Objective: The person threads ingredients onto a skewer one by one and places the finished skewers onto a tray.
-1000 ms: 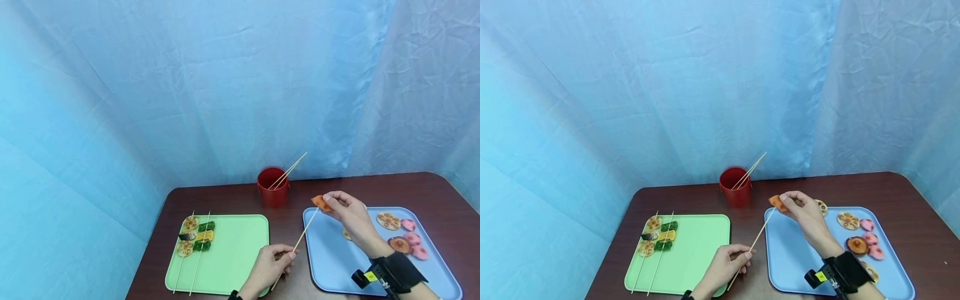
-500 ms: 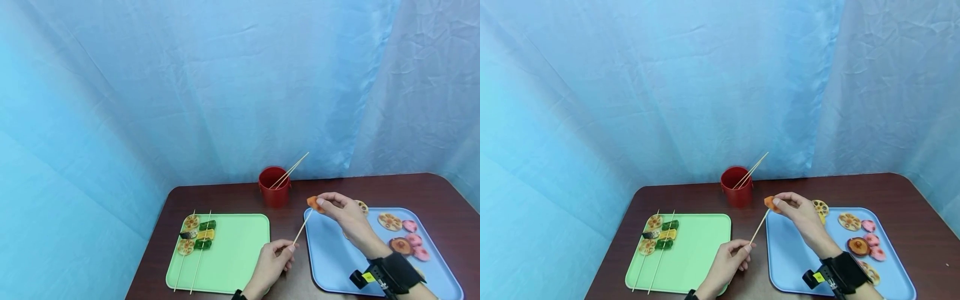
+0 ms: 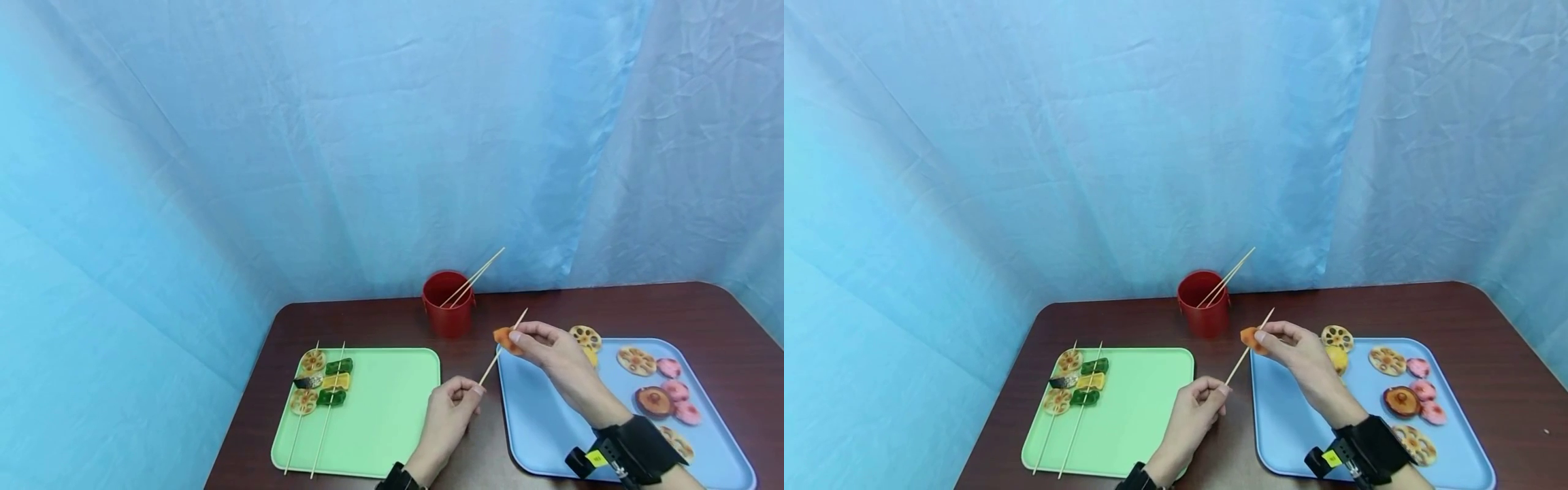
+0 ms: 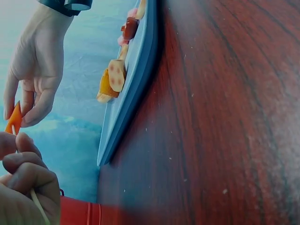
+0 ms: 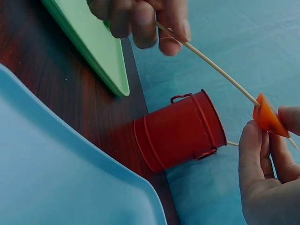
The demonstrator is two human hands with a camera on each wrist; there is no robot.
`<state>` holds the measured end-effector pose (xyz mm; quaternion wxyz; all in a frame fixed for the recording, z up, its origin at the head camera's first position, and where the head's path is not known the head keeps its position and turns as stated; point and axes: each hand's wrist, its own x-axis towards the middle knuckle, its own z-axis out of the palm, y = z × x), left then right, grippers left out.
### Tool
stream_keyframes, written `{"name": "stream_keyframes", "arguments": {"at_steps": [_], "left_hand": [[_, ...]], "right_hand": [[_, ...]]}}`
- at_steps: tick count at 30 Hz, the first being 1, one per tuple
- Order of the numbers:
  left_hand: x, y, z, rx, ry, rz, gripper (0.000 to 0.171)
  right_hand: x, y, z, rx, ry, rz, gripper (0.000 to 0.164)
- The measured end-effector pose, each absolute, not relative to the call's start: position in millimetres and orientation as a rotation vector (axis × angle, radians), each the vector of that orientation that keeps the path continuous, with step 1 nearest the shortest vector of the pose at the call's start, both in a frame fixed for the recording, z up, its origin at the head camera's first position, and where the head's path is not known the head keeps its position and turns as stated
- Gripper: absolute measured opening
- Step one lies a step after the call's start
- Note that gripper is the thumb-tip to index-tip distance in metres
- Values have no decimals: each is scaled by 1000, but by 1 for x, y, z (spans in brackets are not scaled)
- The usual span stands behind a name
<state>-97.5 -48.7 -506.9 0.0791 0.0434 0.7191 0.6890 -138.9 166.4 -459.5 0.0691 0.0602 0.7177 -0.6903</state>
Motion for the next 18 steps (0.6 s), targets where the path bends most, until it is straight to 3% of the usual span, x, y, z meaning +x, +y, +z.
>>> {"name": "stream_keyframes", "arguments": {"at_steps": [18], "left_hand": [[-101, -40, -501, 64, 2101, 2107, 12]], "right_hand": [[-128, 147, -476, 159, 2114, -2022, 38]]}}
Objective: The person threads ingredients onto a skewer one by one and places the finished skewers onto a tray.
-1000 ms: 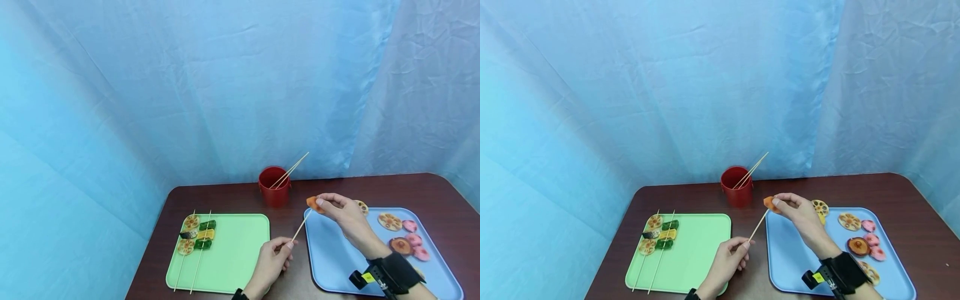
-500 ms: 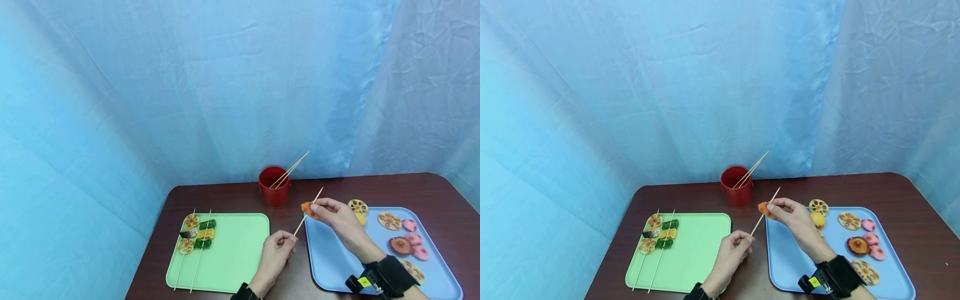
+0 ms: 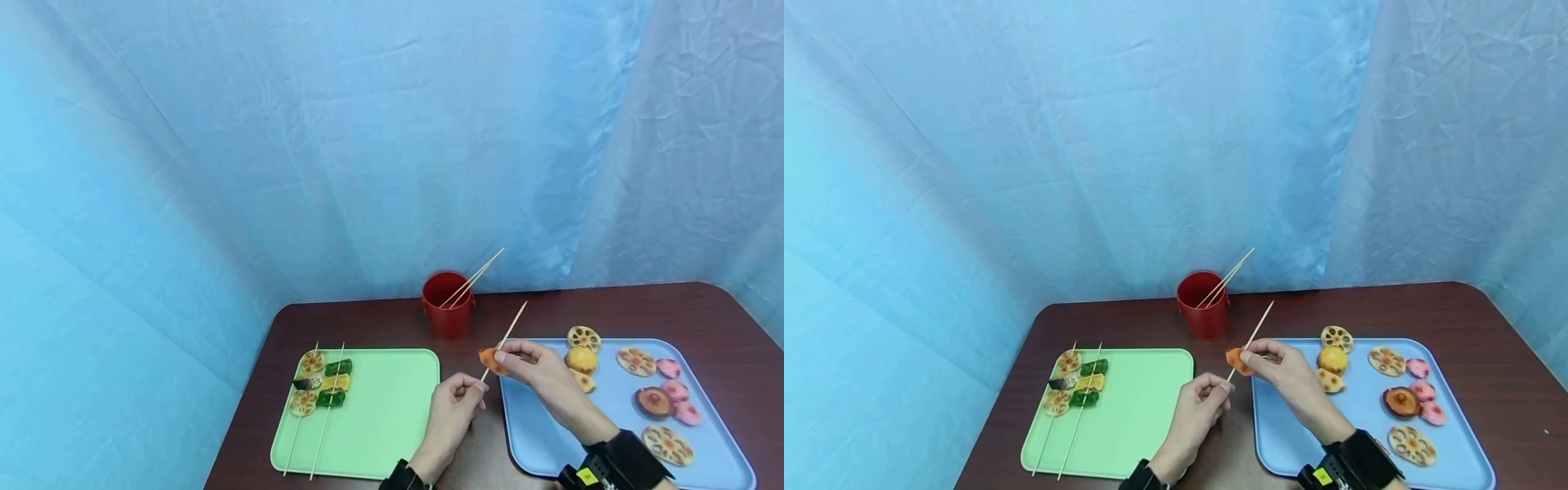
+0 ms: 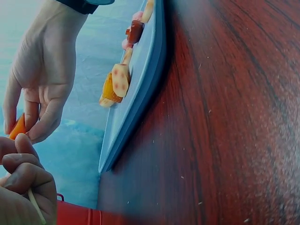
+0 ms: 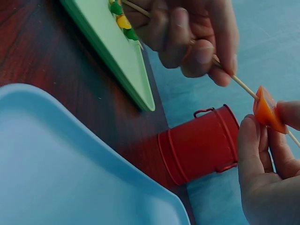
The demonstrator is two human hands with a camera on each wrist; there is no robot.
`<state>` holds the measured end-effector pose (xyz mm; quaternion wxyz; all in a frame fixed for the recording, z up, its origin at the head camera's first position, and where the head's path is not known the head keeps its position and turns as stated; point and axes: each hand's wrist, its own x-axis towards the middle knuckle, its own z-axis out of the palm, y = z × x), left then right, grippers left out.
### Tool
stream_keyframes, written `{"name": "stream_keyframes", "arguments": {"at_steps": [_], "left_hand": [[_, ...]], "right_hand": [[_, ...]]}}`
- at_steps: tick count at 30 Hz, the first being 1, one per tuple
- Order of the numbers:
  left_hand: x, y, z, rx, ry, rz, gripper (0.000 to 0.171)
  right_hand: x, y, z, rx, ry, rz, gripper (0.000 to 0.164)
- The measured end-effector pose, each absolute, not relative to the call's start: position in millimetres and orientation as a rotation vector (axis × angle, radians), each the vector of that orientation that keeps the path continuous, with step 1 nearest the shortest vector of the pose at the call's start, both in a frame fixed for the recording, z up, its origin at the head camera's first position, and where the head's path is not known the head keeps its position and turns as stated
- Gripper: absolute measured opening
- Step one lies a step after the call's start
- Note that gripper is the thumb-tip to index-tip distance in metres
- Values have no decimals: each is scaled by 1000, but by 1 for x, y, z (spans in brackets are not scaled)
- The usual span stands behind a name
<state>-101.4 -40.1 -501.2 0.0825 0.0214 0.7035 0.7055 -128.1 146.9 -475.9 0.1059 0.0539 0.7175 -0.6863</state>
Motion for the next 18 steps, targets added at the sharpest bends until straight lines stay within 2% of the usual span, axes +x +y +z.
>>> {"name": "stream_keyframes", "arguments": {"at_steps": [11, 18], "left_hand": [[-103, -39, -503, 43, 2054, 2141, 19], [-103, -40, -504, 47, 2016, 2182, 12]], "right_hand": [[-121, 135, -484, 92, 2163, -1953, 35], [-121, 133, -484, 94, 2151, -1927, 37]]}}
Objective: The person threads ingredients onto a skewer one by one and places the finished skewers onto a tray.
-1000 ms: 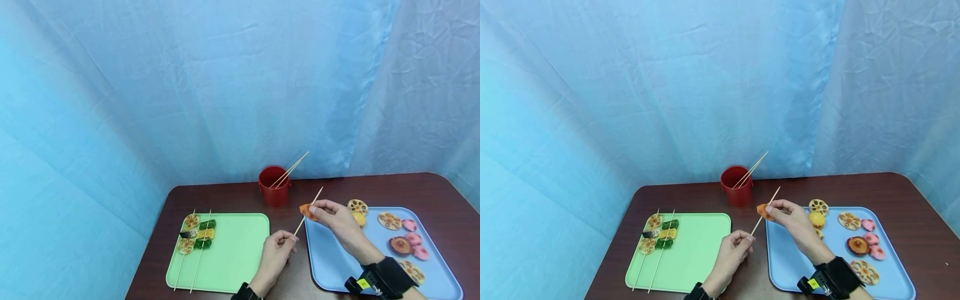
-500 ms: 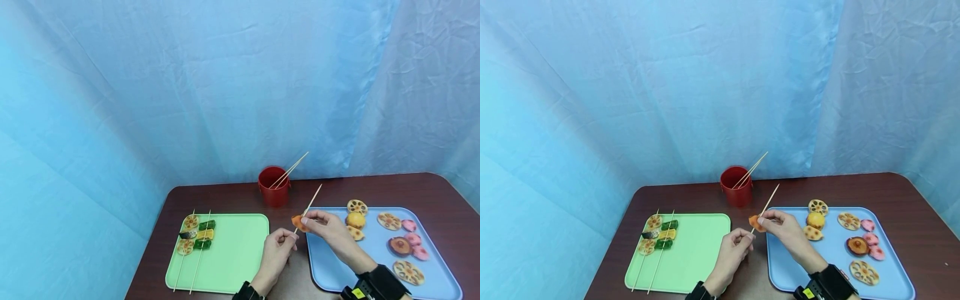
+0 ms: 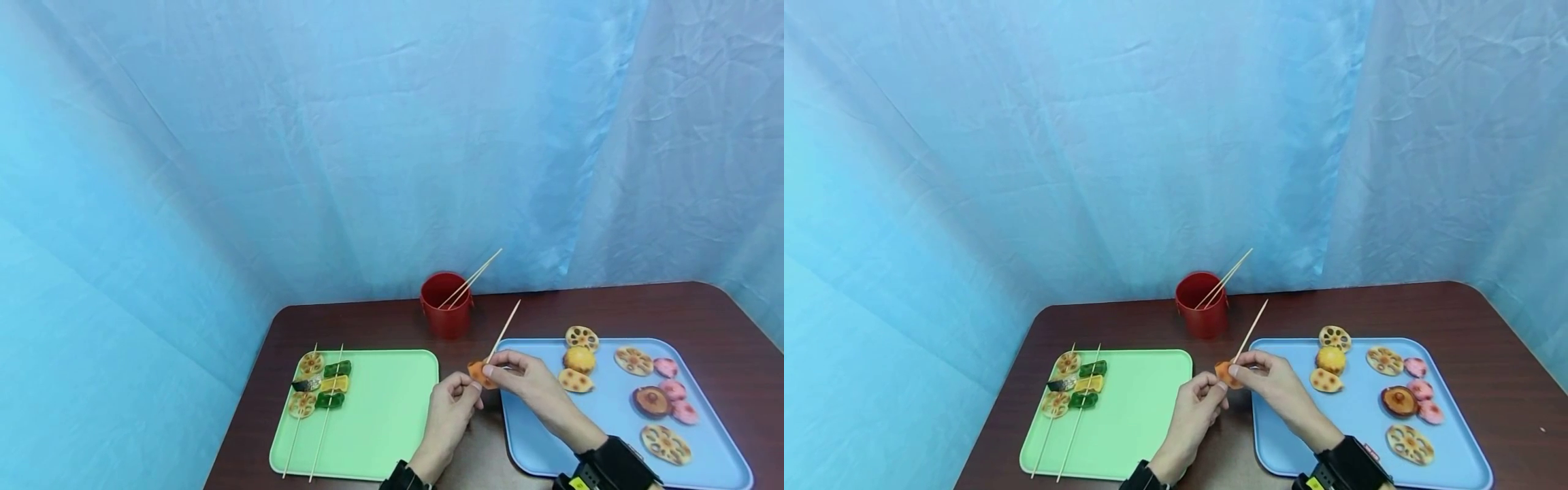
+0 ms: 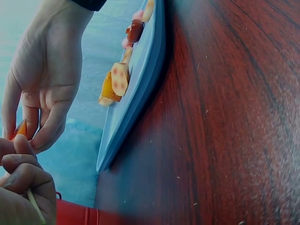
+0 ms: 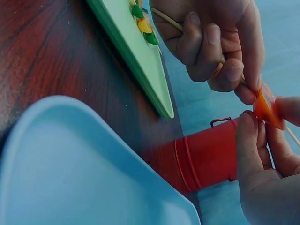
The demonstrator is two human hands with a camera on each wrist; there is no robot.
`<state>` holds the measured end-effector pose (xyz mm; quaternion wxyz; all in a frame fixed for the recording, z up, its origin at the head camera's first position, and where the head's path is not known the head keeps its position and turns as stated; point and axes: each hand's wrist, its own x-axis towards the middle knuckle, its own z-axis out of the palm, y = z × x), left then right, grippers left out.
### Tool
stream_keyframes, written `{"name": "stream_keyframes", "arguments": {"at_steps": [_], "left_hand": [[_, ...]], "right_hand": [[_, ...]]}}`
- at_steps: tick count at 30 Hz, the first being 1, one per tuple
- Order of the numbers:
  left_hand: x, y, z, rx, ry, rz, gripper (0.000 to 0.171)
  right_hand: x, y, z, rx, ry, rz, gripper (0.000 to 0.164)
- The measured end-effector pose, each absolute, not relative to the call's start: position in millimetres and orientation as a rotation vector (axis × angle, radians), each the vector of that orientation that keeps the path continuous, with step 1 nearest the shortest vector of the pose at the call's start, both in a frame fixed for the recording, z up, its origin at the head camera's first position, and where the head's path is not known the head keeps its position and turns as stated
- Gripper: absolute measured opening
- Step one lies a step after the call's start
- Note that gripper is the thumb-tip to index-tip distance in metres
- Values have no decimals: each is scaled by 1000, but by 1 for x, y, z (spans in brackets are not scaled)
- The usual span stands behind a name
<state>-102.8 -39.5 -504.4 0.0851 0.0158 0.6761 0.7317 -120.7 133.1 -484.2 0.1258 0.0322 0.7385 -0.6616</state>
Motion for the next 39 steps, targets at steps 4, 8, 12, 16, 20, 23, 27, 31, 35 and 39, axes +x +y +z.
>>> {"name": "stream_keyframes", "arguments": {"at_steps": [4, 8, 12, 16, 20, 23, 27, 31, 35, 39], "left_hand": [[-103, -41, -505, 46, 1991, 2197, 14], [-103, -44, -506, 35, 1982, 2209, 19], [-104, -49, -508, 28, 1980, 2197, 21], [-105, -55, -509, 28, 1982, 2183, 20], [-106, -60, -510, 23, 1983, 2183, 21], [-108, -62, -512, 21, 2001, 2170, 20], [-108, -64, -514, 10, 2039, 2148, 17], [-107, -64, -516, 6, 2028, 2160, 17], [-106, -62, -517, 20, 2007, 2176, 16], [-106, -62, -516, 4, 2012, 2167, 12]], "right_hand": [[-122, 143, -482, 109, 2155, -1891, 45], [-124, 164, -476, 189, 2178, -1890, 57], [-124, 194, -472, 240, 2251, -1861, 64], [-120, 225, -468, 230, 2387, -1721, 65], [-115, 251, -467, 187, 2586, -1449, 63], [-113, 265, -469, 134, 2790, -1189, 56], [-111, 272, -474, 61, 2971, -923, 44], [-112, 273, -482, 11, 2979, -808, 30], [-113, 272, -487, 58, 2932, -753, 33], [-114, 271, -492, 91, 2858, -733, 42]]}}
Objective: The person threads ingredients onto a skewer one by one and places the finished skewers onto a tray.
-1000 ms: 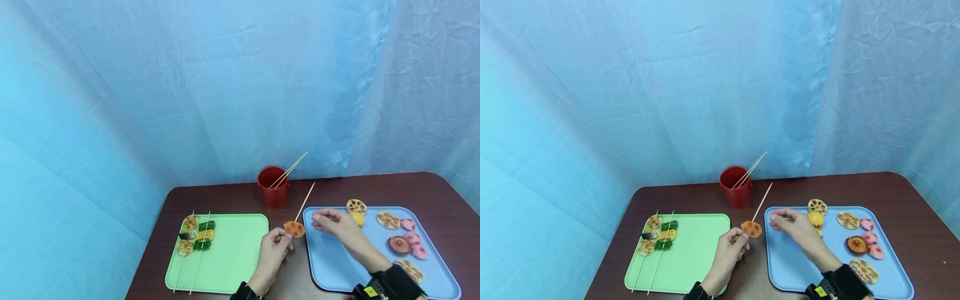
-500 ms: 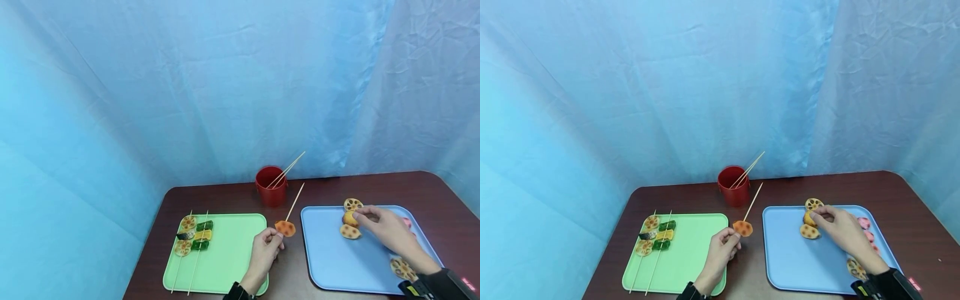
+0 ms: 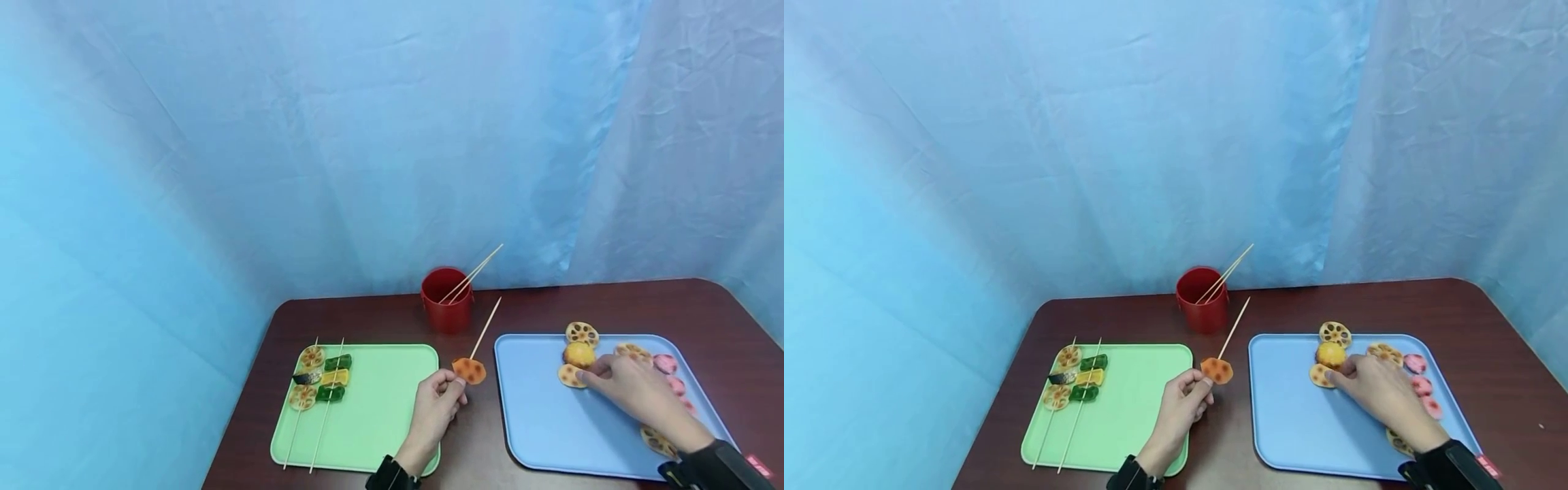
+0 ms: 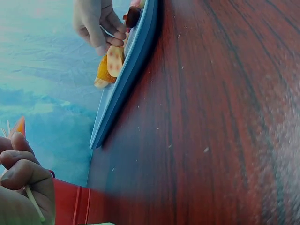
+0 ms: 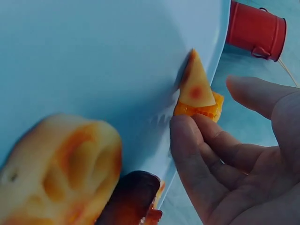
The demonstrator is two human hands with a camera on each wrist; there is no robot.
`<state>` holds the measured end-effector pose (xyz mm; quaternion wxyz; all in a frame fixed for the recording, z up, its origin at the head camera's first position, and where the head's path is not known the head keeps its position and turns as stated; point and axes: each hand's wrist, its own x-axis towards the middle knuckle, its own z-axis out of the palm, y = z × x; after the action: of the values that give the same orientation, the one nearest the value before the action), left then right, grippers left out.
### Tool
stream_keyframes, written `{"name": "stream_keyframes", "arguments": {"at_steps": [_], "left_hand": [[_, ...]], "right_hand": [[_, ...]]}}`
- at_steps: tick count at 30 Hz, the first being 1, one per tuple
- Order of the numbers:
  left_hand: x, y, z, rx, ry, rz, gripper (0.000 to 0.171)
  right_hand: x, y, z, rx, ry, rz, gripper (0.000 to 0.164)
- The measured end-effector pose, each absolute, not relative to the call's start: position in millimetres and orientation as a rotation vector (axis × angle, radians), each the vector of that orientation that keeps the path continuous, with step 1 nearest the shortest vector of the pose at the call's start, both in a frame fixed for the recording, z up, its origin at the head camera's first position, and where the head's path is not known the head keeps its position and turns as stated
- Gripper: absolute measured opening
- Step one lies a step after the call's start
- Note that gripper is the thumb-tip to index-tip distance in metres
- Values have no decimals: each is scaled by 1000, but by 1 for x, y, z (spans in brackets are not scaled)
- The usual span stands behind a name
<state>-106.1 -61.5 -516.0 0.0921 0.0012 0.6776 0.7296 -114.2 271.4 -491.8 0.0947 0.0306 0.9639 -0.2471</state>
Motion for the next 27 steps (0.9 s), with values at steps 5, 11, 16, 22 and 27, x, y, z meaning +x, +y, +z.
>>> {"name": "stream_keyframes", "arguments": {"at_steps": [5, 11, 16, 22, 27], "left_hand": [[-106, -62, -516, -10, 1999, 2167, 12], [-106, -64, -517, -10, 1978, 2196, 11], [-105, -62, -518, -8, 1967, 2191, 19], [-104, -62, -516, -13, 1972, 2177, 23], [-104, -62, -515, -16, 1979, 2179, 23]], "right_hand": [[-114, 271, -497, 83, 2824, -732, 41], [-114, 269, -501, 98, 2824, -746, 30], [-112, 270, -503, 59, 2828, -736, 29], [-107, 268, -501, -11, 2857, -773, 29], [-105, 265, -494, -62, 2888, -863, 32]]}}
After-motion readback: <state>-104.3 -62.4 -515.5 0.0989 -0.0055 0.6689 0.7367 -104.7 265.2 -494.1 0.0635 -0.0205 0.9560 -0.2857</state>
